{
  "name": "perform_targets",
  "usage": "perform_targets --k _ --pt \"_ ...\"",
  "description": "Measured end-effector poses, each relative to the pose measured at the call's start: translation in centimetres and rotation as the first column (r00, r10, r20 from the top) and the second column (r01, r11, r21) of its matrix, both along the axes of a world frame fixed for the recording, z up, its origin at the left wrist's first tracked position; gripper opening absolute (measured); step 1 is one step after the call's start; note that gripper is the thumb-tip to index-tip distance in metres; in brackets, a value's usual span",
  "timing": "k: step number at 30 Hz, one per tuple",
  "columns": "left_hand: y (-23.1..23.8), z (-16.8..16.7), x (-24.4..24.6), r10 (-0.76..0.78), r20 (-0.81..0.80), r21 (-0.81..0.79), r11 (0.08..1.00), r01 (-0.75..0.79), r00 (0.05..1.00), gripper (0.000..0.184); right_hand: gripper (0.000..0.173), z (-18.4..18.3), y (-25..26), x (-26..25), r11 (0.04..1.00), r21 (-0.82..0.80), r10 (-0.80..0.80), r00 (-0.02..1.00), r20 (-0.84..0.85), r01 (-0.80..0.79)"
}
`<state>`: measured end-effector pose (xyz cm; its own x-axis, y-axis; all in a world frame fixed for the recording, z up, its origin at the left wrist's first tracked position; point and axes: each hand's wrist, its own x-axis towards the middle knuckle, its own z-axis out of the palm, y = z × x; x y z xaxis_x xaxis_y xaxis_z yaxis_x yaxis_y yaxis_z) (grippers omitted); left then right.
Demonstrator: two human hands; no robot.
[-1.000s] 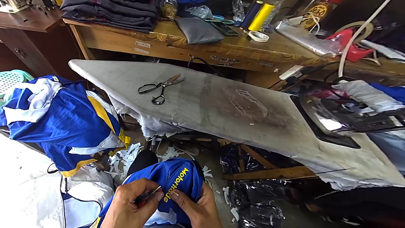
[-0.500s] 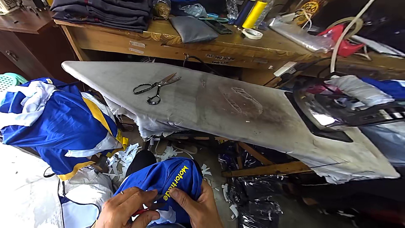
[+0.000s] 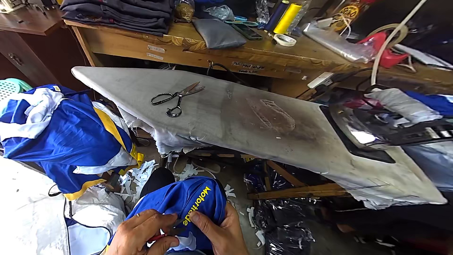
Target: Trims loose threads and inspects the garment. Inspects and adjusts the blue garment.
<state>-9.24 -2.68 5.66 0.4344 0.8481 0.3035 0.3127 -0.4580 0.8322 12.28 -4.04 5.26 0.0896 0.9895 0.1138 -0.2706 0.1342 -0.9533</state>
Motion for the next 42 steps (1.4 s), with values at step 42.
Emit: perform_targets --k 42 --pt "1.7 -0.5 -0.8 -0.102 -0.032 0.196 0.975 0.107 0.994 0.022 0.029 -0.2 0.7 1.0 0.98 -0.046 0.188 0.98 -0.067 -0.191"
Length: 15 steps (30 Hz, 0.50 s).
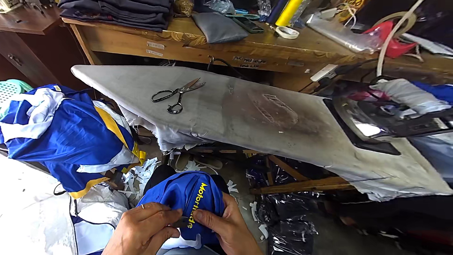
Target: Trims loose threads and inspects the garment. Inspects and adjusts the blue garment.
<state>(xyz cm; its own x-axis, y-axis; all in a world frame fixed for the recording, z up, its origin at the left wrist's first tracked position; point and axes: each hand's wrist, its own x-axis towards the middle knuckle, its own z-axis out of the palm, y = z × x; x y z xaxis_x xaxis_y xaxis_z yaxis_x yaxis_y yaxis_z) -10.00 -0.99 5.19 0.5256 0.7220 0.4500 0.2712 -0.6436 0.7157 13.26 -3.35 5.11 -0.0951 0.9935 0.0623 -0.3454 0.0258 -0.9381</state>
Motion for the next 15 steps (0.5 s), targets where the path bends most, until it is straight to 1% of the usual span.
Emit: perform_targets --k 8,15 --pt "0.26 -0.29 -0.19 -0.01 -0.025 0.077 0.997 0.012 1.0 0.02 0.03 0.18 0.5 0.19 0.999 0.002 0.049 0.998 0.027 -0.049" --pt "0.51 -0.35 -0.35 -0.02 -0.027 0.088 0.996 0.023 0.999 0.019 0.03 0.47 0.59 0.21 0.998 0.003 0.055 0.997 0.059 -0.055"
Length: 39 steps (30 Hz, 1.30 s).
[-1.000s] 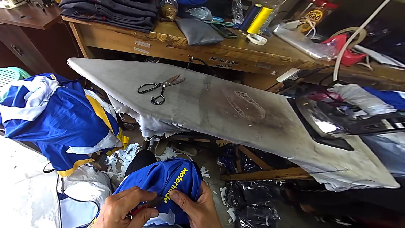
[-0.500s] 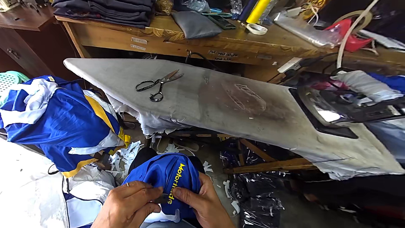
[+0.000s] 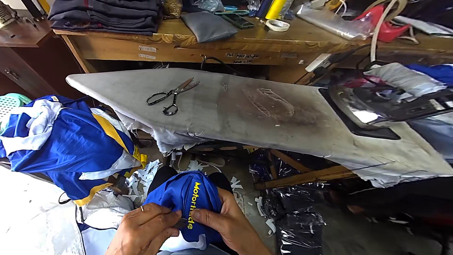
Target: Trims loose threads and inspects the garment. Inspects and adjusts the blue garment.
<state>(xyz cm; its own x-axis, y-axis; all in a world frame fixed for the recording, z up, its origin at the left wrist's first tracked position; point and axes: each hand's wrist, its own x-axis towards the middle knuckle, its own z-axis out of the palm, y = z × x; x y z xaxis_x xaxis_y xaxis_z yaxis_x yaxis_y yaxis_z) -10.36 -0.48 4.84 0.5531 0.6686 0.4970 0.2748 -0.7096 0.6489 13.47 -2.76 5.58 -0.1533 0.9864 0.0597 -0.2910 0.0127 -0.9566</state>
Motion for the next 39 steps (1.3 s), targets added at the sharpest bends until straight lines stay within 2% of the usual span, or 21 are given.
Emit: perform_targets --k 10,20,25,34,36,39 --pt "0.15 -0.04 -0.16 -0.026 -0.015 -0.013 1.0 0.025 1.0 0.019 0.028 0.3 0.15 0.1 1.0 -0.005 0.028 0.998 0.065 -0.028" --pt "0.03 0.3 -0.15 -0.045 -0.028 -0.053 0.998 0.043 0.999 0.02 0.027 0.34 0.07 0.14 0.999 0.013 0.035 0.998 0.055 -0.036" --pt "0.09 0.31 -0.42 -0.017 -0.004 -0.1 0.995 0.017 1.0 0.021 0.028 0.25 0.21 0.18 1.0 0.008 0.025 0.999 0.045 -0.026" --pt "0.04 0.29 -0.17 0.008 -0.01 -0.083 0.997 -0.009 1.0 0.017 0.023 0.11 0.28 0.13 0.999 0.018 0.035 0.998 0.051 -0.036" --pt "0.0 0.46 -0.2 0.031 0.001 -0.117 0.993 -0.031 1.0 0.02 0.019 -0.01 0.27 0.24 0.999 0.023 0.032 0.998 0.051 -0.033" --pt "-0.53 0.72 0.42 0.071 0.035 -0.182 0.981 -0.063 0.997 0.035 0.014 -0.29 0.24 0.3 0.998 0.04 0.041 0.998 0.042 -0.043"
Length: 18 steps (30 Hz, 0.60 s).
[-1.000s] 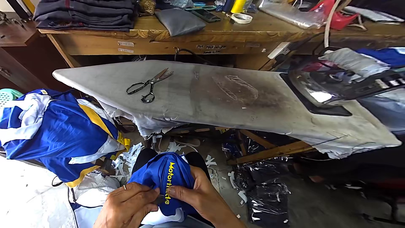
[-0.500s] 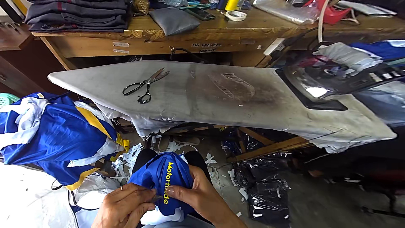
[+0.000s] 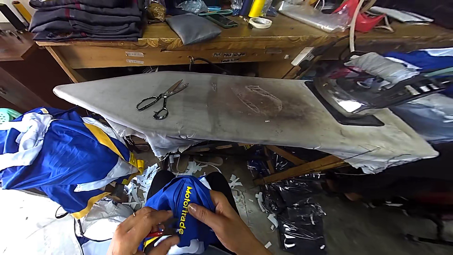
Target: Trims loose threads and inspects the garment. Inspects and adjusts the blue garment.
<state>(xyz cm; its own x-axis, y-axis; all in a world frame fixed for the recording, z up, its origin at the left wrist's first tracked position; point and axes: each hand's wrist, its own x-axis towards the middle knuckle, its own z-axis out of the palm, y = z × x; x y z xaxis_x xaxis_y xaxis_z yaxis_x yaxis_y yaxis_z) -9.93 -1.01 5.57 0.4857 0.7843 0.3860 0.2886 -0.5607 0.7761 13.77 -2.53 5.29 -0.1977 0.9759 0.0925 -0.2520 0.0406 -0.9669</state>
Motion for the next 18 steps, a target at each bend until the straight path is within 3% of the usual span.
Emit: perform_targets --k 3,7,9,11,13,15,18 --pt "-0.3 0.2 1.5 0.119 0.027 -0.052 0.992 -0.117 0.993 0.047 0.02 -0.2 0.1 0.2 0.997 0.044 0.057 0.998 -0.018 -0.056" --pt "2.6 -1.4 2.3 0.387 0.16 0.017 0.919 -0.395 0.908 0.022 0.024 -0.3 0.1 1.9 0.976 0.151 0.147 0.987 0.064 -0.155" --pt "4.4 -1.8 1.7 0.391 0.201 0.0 0.917 -0.399 0.898 0.02 0.021 0.4 0.2 3.5 0.969 0.215 0.09 0.982 0.168 -0.126" --pt "4.7 -1.3 1.2 0.322 0.264 -0.065 0.946 -0.317 0.909 0.022 0.02 1.8 0.6 4.9 0.975 0.221 -0.061 0.977 0.203 0.015" --pt "4.1 -0.3 1.6 0.201 0.308 -0.055 0.98 -0.193 0.93 0.034 0.023 3.7 1.4 5.4 0.982 0.107 -0.155 0.988 0.002 0.154" --pt "2.9 0.7 2.8 0.106 0.279 -0.012 0.994 -0.107 0.955 0.05 0.026 5.8 2.2 5.1 0.984 -0.005 -0.174 0.951 -0.255 0.178" --pt "0.9 0.7 5.3 0.186 0.147 0.049 0.98 -0.195 0.971 0.071 0.029 8.3 2.7 3.7 0.991 -0.006 -0.125 0.903 -0.411 0.134"
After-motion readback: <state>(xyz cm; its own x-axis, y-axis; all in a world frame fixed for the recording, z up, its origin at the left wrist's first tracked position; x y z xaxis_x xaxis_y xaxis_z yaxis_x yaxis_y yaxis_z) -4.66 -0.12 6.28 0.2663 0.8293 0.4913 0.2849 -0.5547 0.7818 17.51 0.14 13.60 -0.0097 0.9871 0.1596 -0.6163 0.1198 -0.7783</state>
